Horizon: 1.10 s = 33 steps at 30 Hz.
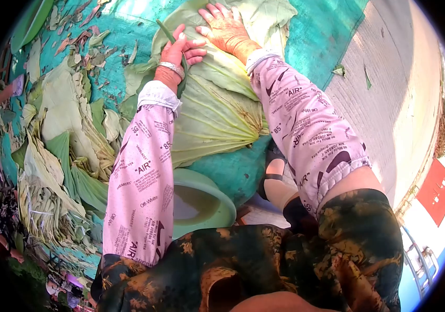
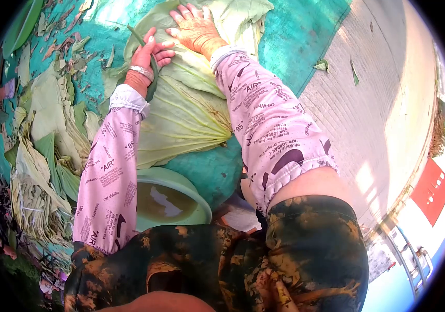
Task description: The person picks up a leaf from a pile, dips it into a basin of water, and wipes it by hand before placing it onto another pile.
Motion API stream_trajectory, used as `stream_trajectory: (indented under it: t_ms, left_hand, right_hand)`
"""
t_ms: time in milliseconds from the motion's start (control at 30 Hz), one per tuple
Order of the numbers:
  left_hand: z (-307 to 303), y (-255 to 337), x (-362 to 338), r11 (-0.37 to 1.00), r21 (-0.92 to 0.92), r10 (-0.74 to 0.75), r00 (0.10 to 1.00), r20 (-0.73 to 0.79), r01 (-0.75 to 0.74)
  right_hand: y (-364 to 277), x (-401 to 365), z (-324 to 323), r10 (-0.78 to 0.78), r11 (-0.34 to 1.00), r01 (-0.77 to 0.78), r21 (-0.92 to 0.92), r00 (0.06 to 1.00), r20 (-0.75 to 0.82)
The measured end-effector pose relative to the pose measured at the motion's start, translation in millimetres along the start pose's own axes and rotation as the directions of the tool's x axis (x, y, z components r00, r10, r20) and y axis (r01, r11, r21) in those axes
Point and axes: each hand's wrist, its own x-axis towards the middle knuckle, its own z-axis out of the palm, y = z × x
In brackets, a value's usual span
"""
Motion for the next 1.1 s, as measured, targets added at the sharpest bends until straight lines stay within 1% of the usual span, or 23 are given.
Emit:
stream_trajectory:
  t_ms: [67, 100, 167, 267, 300, 367, 400, 433, 467, 500, 533, 567, 600, 667, 700, 733, 800, 867, 900, 933, 1000, 1067, 1100]
  left_hand:
    - [-11, -7, 5, 0.988, -0.14, 0.043, 0.994, -0.102, -0.058]
    - [-11, -6, 5, 0.987, -0.153, 0.035, 0.994, -0.105, -0.051]
    - [-8, -4, 4, 0.983, -0.18, 0.018, 0.994, -0.108, -0.038]
    - [-19, -1, 11, 0.891, -0.405, 0.115, 0.965, -0.237, -0.205]
    - [-25, 7, 11, 0.81, -0.511, 0.128, 0.937, -0.324, -0.287]
    - [-39, 17, 7, 0.858, -0.41, 0.144, 0.911, -0.386, -0.309]
    - [-44, 24, -2, 0.88, -0.354, 0.151, 0.892, -0.426, -0.318]
    - [-48, 29, -9, 0.915, -0.261, 0.177, 0.887, -0.426, -0.308]
    - [-58, 37, -12, 0.9, -0.32, 0.144, 0.894, -0.425, -0.297]
    - [-72, 44, -15, 0.885, -0.364, 0.118, 0.897, -0.425, -0.289]
    - [-82, 53, -22, 0.864, -0.42, 0.085, 0.903, -0.422, -0.278]
    - [-76, 67, -40, 0.879, -0.353, 0.105, 0.853, -0.511, -0.32]
    - [-82, 79, -53, 0.883, -0.316, 0.148, 0.844, -0.515, -0.347]
    - [-95, 103, -78, 0.883, -0.241, 0.238, 0.827, -0.51, -0.403]
    - [-76, 118, -98, 0.869, -0.223, 0.262, 0.794, -0.549, -0.441]
    - [-78, 130, -120, 0.848, -0.241, 0.31, 0.811, -0.496, -0.472]
    - [-88, 157, -168, 0.797, -0.291, 0.409, 0.828, -0.384, -0.529]
    - [-76, 184, -220, 0.773, -0.134, 0.509, 0.732, -0.453, -0.62]
    - [-87, 193, -249, 0.77, -0.134, 0.548, 0.755, -0.361, -0.623]
    - [-101, 203, -279, 0.769, -0.134, 0.581, 0.77, -0.262, -0.625]
    - [-104, 205, -345, 0.758, -0.038, 0.627, 0.743, -0.235, -0.652]
    - [-91, 206, -414, 0.761, 0.16, 0.637, 0.677, -0.369, -0.628]
    - [-84, 203, -449, 0.758, 0.209, 0.645, 0.666, -0.375, -0.618]
  right_hand:
    - [5, -3, 9, -0.032, 0.989, 0.016, -0.145, 0.993, -0.111]
    - [12, 4, 27, -0.051, 0.98, 0.034, -0.197, 0.995, -0.08]
    - [13, 4, 33, -0.048, 0.981, 0.031, -0.192, 0.995, -0.084]
    - [17, 2, 29, -0.038, 0.981, 0.017, -0.191, 0.994, -0.106]
    - [16, 0, 30, -0.033, 0.982, 0.012, -0.188, 0.994, -0.109]
    - [16, 0, 33, -0.022, 0.985, 0.003, -0.174, 0.994, -0.103]
    - [17, -1, 35, -0.044, 0.982, 0.017, -0.189, 0.989, -0.143]
    - [15, -3, 32, -0.072, 0.979, 0.035, -0.2, 0.981, -0.181]
    - [14, -5, 29, -0.099, 0.977, 0.053, -0.208, 0.971, -0.216]
    - [1, -10, -15, -0.17, 0.969, 0.188, -0.16, 0.978, 0.116]
    - [0, -12, -7, -0.16, 0.979, 0.162, -0.124, 0.987, 0.02]
    - [-2, -13, -9, -0.151, 0.979, 0.156, -0.133, 0.987, 0.046]
    - [-3, -12, -12, -0.143, 0.978, 0.151, -0.147, 0.988, 0.062]
    - [0, -10, -4, -0.086, 0.991, 0.091, -0.095, 0.995, 0.055]
    - [2, -7, -20, -0.132, 0.977, 0.158, -0.146, 0.976, 0.17]
    - [3, -3, -12, -0.071, 0.994, 0.081, -0.067, 0.987, 0.142]
    - [3, 10, -18, 0.037, 0.999, -0.038, -0.002, 0.968, 0.247]
    - [-13, 9, -56, 0.031, 0.999, -0.038, 0.02, 0.961, 0.273]
    - [-14, 5, -39, 0.075, 0.993, -0.078, 0.094, 0.997, 0.031]
    - [-15, 7, -28, -0.046, 0.993, 0.077, 0.09, 0.951, -0.307]
    - [-50, -11, -48, -0.025, 0.982, 0.07, 0.174, 0.968, -0.251]
    - [-86, -49, -49, -0.235, 0.884, 0.281, 0.372, 0.958, -0.165]
    - [-95, -57, -41, -0.409, 0.852, 0.433, 0.296, 0.901, -0.142]
